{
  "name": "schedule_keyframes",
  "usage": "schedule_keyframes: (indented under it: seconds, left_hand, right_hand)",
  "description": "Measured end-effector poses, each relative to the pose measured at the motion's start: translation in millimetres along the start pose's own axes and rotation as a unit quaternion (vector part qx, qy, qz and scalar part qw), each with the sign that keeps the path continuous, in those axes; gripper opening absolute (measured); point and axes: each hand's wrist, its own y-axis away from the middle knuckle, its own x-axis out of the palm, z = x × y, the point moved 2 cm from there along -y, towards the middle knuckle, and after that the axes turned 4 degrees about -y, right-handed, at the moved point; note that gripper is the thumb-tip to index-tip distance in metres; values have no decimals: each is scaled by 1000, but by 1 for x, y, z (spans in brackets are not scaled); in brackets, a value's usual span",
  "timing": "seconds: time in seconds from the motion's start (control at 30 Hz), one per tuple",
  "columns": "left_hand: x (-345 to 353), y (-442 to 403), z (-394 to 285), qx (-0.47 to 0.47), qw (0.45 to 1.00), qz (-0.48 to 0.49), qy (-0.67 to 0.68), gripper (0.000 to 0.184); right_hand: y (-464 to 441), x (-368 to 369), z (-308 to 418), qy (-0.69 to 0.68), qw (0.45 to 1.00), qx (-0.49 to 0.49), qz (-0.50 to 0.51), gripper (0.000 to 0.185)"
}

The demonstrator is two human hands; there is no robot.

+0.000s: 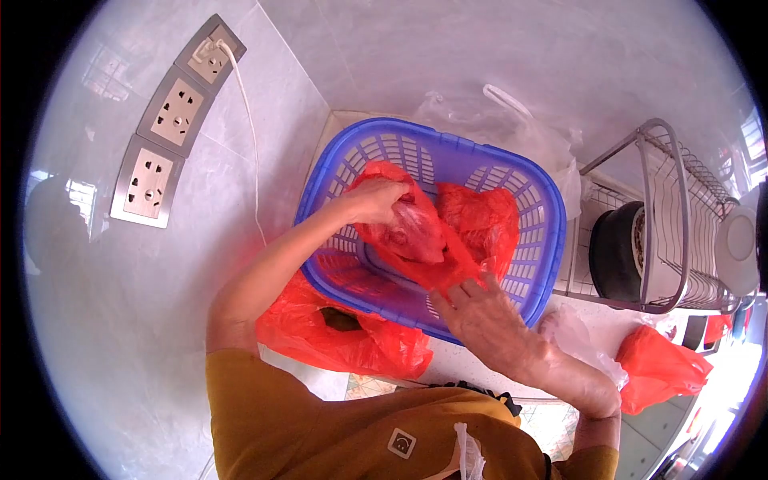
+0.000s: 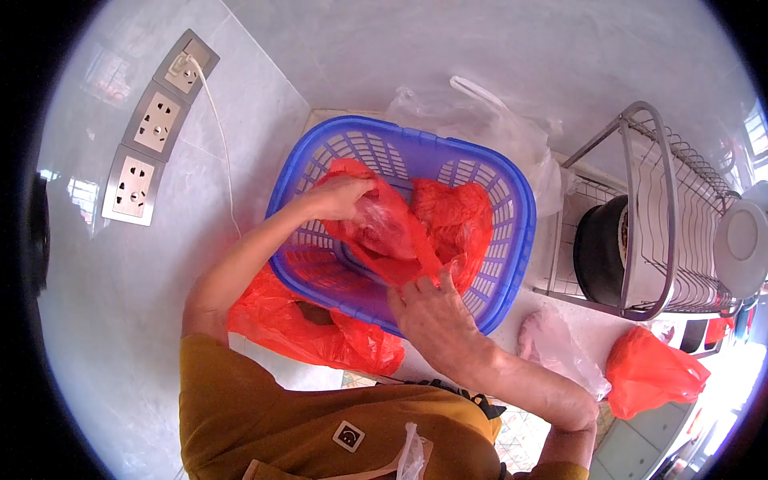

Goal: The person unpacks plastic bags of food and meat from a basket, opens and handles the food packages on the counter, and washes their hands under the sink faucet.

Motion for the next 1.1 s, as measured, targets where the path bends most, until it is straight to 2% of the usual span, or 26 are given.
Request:
schedule_keyframes:
  seconds: [0.07, 0.1, 0.17, 0.2, 0.27, 0.3, 0.37, 0.5, 0.57, 0.8, 0.87, 0.97, 1.1]
  left_hand:
    - [-2, 8, -3, 25, 999, 23, 7, 74]
    - [-1, 10, -2, 24, 999, 23, 6, 74]
    - [0, 12, -1, 31, 999, 9, 27, 57]
    - [2, 11, 1, 31, 999, 8, 27, 57]
    - [6, 8, 2, 38, 998, 22, 50, 37]
    - [6, 8, 0, 38, 998, 22, 50, 37]
    - [3, 7, -4, 37, 997, 10, 68, 25]
    - [-15, 12, -13, 16, 999, 21, 39, 21]
    - [-26, 19, -16, 50, 997, -36, 51, 18]
    - [-42, 27, -13, 44, 993, -35, 104, 22]
    - [-45, 28, -9, 98, 987, -62, 113, 24]
    - [-51, 33, -9, 111, 984, -97, 105, 20]
    - [-50, 32, -1, 104, 988, -86, 80, 20]
  right_hand:
    - [1, -1, 1, 10, 1000, -6, 4, 50]
    - [1, -1, 1, 10, 1000, -6, 4, 50]
    - [3, -1, 2, 5, 1000, -14, -4, 50]
    - [4, -1, 2, 5, 1000, -14, -4, 50]
    - [4, -1, 3, 7, 1000, -16, -3, 51]
    - [4, -1, 3, 8, 1000, -16, -3, 51]
    - [4, -2, 3, 1, 1000, -12, 7, 53]
    - [5, -1, 2, -3, 1000, -8, -11, 55]
    - [5, -4, 1, -2, 1000, -4, -7, 56]
    - [5, -5, 0, -20, 1000, -4, 12, 57]
    - [5, -5, 1, -24, 1000, -14, 2, 54]
    - [2, -3, 1, -17, 999, -32, -18, 49]
    - [0, -5, 3, -20, 999, -35, -13, 49]
